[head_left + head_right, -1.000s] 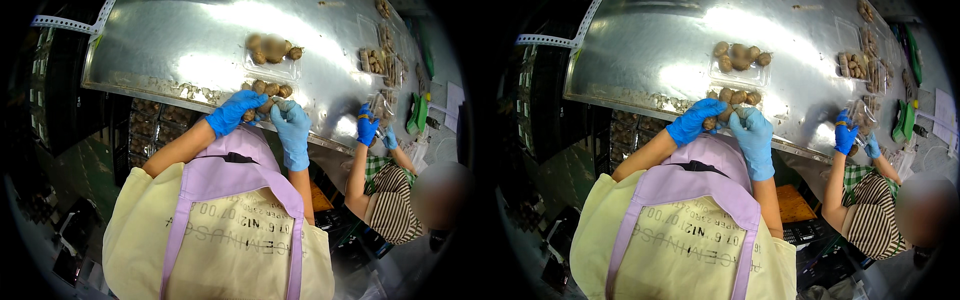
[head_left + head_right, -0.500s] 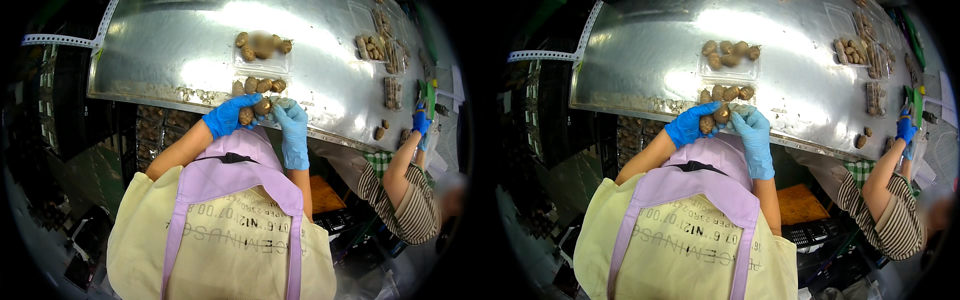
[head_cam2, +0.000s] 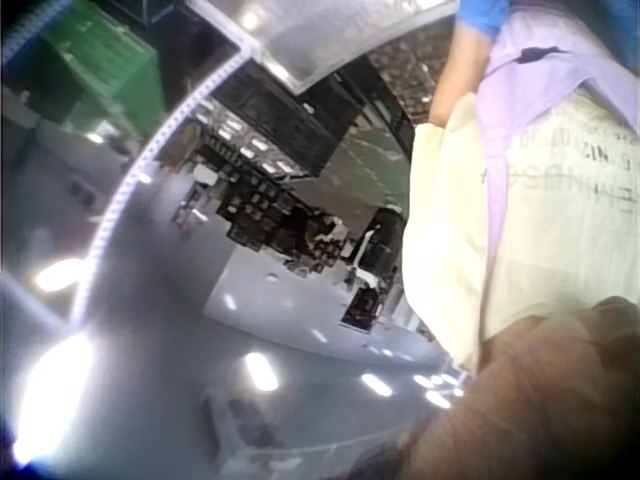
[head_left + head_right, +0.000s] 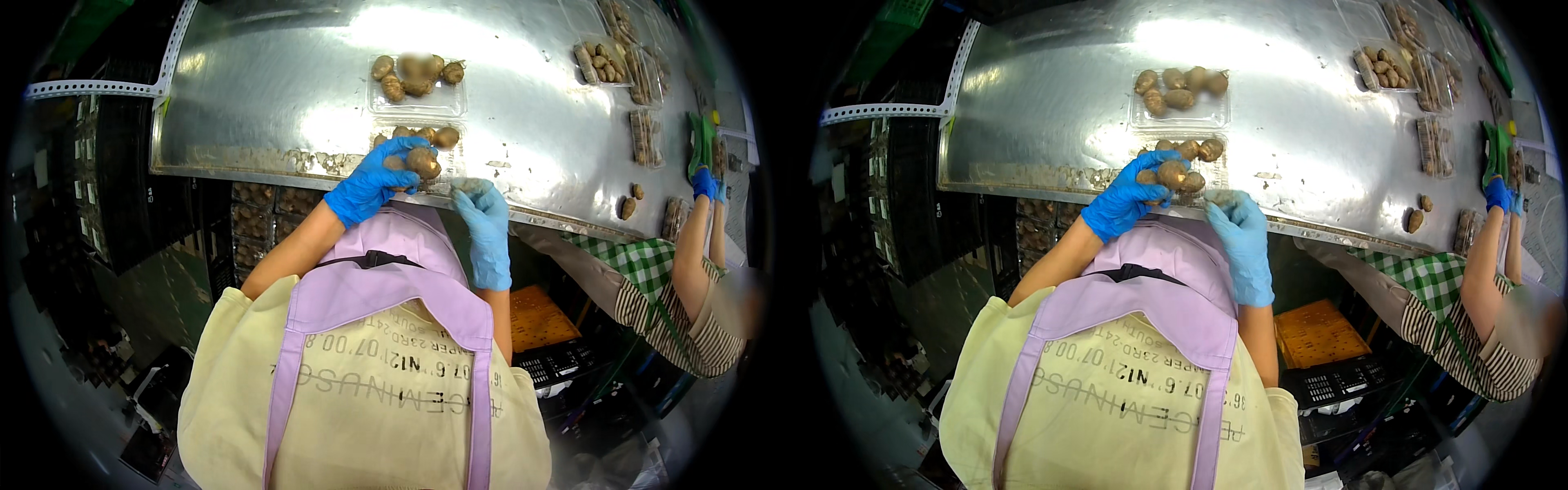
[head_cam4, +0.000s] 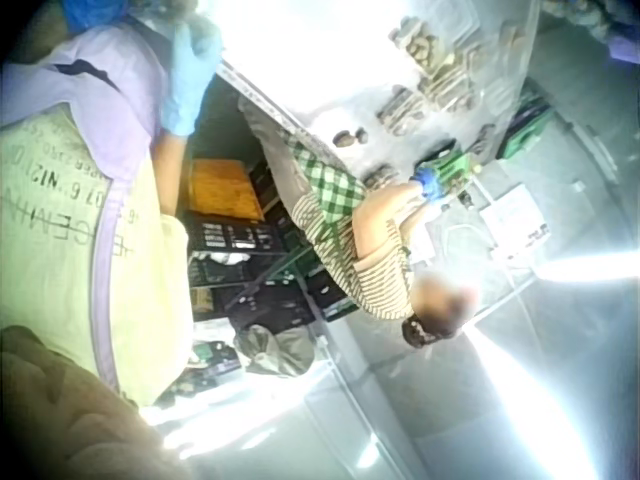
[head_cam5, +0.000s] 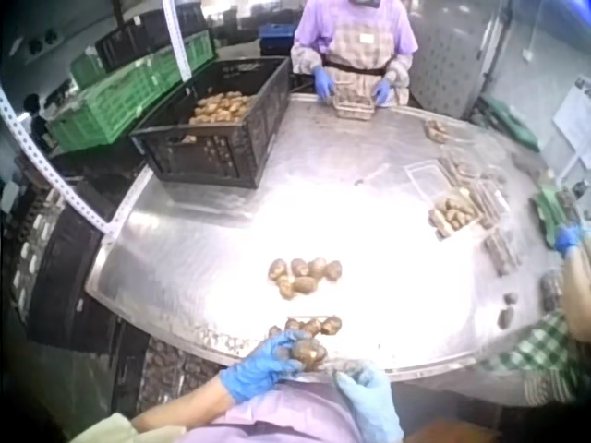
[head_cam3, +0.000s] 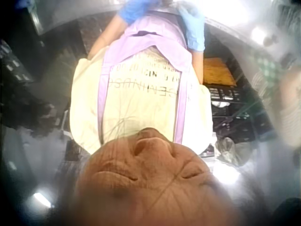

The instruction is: The person sorts brown roots into clear plastic boxes by hand, closes the lids, and places the boxes onto a stainless steel table.

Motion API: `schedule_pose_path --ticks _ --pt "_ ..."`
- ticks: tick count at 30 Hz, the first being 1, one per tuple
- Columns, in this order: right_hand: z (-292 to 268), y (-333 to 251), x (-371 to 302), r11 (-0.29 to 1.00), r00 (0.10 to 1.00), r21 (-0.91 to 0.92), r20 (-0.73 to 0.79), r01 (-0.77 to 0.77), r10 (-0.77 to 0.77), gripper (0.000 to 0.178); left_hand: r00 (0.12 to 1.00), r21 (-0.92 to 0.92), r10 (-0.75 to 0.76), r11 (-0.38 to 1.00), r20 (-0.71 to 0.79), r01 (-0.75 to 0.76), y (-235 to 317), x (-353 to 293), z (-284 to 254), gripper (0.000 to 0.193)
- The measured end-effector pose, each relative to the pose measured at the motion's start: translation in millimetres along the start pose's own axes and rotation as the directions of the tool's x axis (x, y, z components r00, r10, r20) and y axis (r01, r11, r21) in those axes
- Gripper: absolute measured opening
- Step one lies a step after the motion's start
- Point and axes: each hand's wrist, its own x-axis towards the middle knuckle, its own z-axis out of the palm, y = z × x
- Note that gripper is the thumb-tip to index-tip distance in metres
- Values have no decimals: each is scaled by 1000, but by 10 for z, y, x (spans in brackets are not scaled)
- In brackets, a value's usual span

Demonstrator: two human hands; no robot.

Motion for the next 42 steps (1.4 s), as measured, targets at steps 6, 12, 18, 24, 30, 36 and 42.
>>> schedule_pose_path --ticks 6,12,18,24,30,36,42 --pt "-816 321 -429 963 967 -103 -86 -250 241 18 995 -70 -61 995 76 67 -85 35 -176 54" --pt "-1234 679 -656 802 973 -579 -231 -149 14 26 996 -24 42 999 78 -41 -48 -3 -48 50" --pt "-50 -299 -329 987 994 124 -13 -107 109 26 990 -10 -22 1000 140 24 -102 45 -27 44" --pt "169 -239 -179 1000 1000 28 -16 -11 12 23 997 83 -47 996 67 41 -82 12 50 36" --pt "145 -51 -117 999 1000 -39 -19 -24 23 18 996 192 3 981 85 -19 -62 -11 29 32" --pt "197 -99 -63 995 997 -90 -64 -38 32 11 996 92 -26 996 89 18 -78 34 -46 34" --pt "178 -136 -45 961 994 271 -76 -58 82 10 997 -62 -68 996 42 71 -55 51 -19 38"
